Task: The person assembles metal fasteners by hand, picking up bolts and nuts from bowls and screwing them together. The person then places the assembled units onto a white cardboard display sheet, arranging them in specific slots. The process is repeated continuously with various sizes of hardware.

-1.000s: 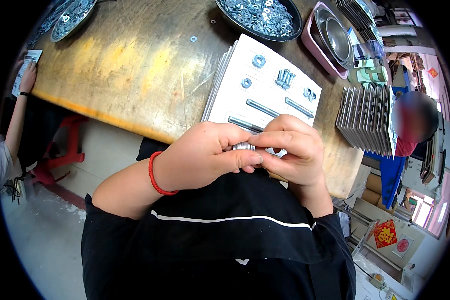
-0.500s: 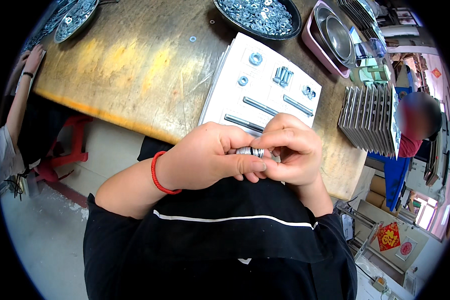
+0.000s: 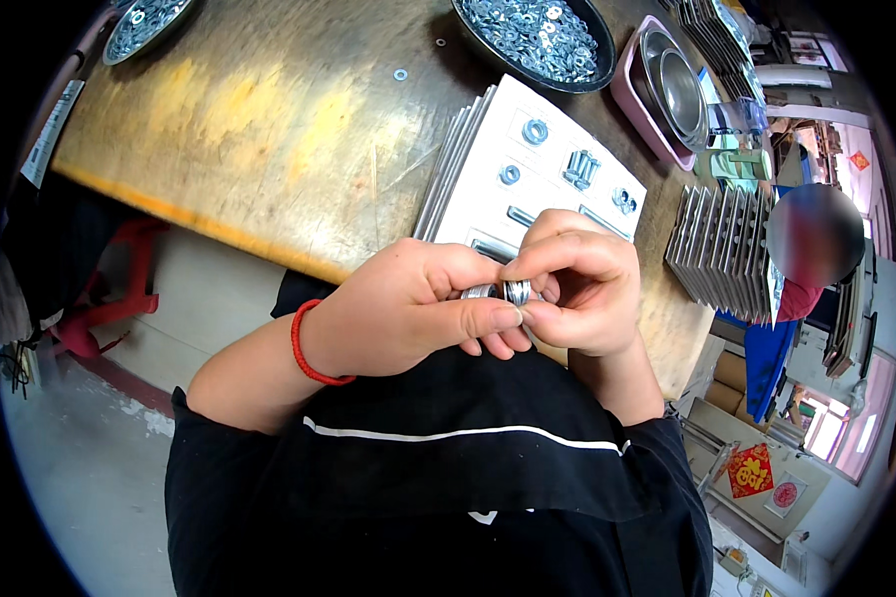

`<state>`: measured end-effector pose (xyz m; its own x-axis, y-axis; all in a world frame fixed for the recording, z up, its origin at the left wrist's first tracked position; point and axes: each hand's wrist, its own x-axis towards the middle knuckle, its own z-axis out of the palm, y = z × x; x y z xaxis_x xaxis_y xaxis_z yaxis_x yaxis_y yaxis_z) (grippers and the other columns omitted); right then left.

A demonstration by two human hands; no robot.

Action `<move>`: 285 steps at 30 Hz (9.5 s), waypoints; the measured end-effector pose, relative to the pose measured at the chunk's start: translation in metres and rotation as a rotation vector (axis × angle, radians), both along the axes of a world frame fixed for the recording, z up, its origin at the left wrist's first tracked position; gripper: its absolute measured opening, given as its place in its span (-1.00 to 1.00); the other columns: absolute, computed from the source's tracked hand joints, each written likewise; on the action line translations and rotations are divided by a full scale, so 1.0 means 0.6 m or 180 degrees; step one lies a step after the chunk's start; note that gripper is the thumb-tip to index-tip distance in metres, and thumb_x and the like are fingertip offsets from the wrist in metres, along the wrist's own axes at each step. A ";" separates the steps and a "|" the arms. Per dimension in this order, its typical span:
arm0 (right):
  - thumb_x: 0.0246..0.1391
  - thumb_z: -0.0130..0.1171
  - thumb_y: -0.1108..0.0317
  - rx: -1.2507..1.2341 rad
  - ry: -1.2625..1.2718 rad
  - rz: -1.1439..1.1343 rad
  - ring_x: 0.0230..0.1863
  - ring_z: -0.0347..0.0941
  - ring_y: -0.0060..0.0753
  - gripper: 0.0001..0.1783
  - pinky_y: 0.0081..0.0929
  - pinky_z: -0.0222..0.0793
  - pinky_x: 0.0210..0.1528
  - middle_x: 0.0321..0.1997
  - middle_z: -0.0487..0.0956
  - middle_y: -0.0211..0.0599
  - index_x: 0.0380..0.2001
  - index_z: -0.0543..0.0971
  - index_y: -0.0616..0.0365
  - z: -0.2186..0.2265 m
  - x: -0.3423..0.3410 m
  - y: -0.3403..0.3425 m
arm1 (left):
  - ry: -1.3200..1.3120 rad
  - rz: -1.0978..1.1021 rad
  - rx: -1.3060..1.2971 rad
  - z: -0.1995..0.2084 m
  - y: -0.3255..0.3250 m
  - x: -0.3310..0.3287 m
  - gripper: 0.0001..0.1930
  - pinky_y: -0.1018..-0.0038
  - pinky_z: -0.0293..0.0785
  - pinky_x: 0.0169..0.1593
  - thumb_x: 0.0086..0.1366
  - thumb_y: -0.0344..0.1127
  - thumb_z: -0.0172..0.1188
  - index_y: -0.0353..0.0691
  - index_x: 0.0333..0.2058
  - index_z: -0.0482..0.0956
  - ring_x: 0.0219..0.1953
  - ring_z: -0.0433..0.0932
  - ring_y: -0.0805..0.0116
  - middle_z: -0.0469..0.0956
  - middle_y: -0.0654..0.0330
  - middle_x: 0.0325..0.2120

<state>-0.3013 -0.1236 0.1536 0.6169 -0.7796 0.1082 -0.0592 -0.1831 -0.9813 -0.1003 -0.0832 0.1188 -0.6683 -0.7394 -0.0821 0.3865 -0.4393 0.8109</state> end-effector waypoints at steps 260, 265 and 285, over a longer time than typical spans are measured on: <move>-0.08 0.24 0.39 -0.2030 0.3403 -0.0031 0.03 0.46 -0.05 -0.58 -0.23 0.38 0.07 -0.04 0.56 -0.15 -0.05 0.58 0.03 -0.066 -0.086 -0.414 | -0.3759 0.2845 -0.1768 -0.218 -0.163 0.030 -0.83 0.47 0.48 -0.23 0.23 -0.30 0.16 -0.19 -0.25 0.63 -0.36 0.57 0.30 0.60 0.16 -0.33; -0.19 0.36 0.31 -0.1426 0.3625 0.0228 0.01 0.48 -0.02 -0.49 -0.19 0.39 0.02 -0.07 0.57 -0.08 -0.06 0.52 0.03 -0.088 -0.039 -0.454 | -0.3666 0.2859 -0.1783 -0.214 -0.154 0.041 -0.85 0.46 0.47 -0.25 0.22 -0.31 0.17 -0.19 -0.29 0.64 -0.38 0.57 0.29 0.59 0.14 -0.39; -0.23 0.30 0.41 -0.1020 0.3120 0.0252 -0.19 0.54 -0.18 -0.61 -0.32 0.44 -0.16 -0.27 0.61 -0.21 -0.20 0.57 0.02 -0.128 -0.064 -0.458 | -0.3810 0.2821 -0.1674 -0.196 -0.155 0.033 -0.86 0.44 0.47 -0.28 0.20 -0.29 0.17 -0.14 -0.33 0.66 -0.38 0.58 0.27 0.61 0.18 -0.38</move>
<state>-0.3397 -0.3984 0.0766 0.5942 -0.7561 -0.2741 -0.7828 -0.4654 -0.4132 -0.0807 -0.1762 0.0013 0.2354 -0.9591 0.1574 -0.5927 -0.0133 0.8053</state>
